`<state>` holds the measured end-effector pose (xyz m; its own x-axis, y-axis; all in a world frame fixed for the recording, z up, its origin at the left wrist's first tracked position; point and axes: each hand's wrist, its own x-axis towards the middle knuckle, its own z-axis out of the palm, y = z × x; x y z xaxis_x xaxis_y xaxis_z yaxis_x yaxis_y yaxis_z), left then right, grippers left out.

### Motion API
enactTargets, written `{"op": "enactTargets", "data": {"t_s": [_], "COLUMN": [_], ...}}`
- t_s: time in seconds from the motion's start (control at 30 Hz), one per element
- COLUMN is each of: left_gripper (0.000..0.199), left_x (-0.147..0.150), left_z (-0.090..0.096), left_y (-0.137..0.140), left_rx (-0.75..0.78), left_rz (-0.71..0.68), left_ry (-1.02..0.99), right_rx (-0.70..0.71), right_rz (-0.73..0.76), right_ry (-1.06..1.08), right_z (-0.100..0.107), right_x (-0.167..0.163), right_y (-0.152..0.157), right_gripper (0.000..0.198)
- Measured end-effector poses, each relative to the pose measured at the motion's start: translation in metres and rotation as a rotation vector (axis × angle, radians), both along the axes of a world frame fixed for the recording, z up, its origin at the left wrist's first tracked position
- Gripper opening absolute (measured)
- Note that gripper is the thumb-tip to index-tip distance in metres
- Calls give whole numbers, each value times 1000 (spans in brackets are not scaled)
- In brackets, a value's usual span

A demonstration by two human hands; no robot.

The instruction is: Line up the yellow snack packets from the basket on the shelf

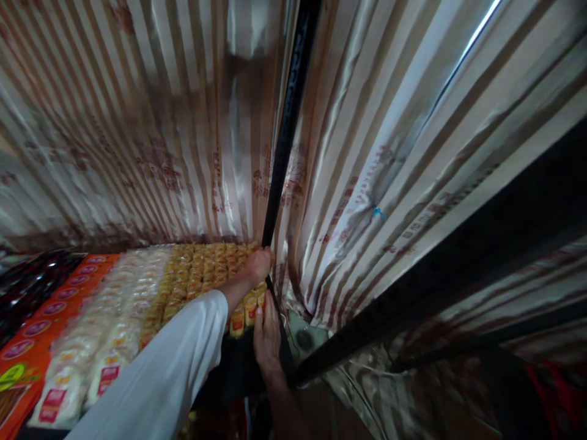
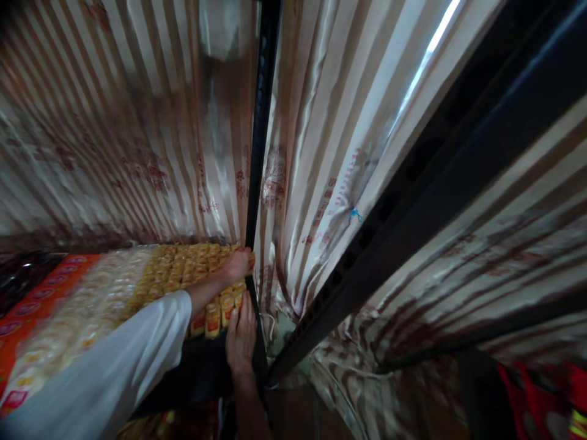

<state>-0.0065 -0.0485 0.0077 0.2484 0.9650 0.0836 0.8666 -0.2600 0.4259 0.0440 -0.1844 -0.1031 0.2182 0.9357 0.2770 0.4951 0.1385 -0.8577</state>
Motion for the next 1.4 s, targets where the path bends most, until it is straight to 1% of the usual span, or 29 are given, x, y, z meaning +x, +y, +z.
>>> {"op": "enactTargets", "data": {"t_s": [0.2,0.47,0.73,1.0,1.13,1.2,1.27,1.33,1.4], "left_gripper": [32,32,34,32,31,30,29,27,26], "left_x": [5,14,18,19,17,14,11,6,-1], "left_z": [-6,-19,-14,-20,-15,-7,2,9,10], "left_y": [2,8,3,4,1,-4,-16,-40,-75], "left_rx": [-3,16,43,61,71,76,100,149,194], "left_rz": [41,94,175,180,174,164,148,140,141], "left_ry": [83,157,207,225,217,210,189,115,-27], "right_rx": [-25,-28,-12,-21,-7,-1,4,23,69], "right_rz": [11,20,15,0,1,0,-14,-36,-52], "right_ry": [30,17,-36,-69,-60,-53,-46,-48,-62], "right_z": [0,-1,3,3,0,-2,-3,-4,-5], "right_x": [1,1,0,0,2,3,3,4,5], "right_y": [-1,-3,-3,-3,-3,-2,0,1,2], "right_gripper": [56,58,56,63,64,64,64,63,61]}}
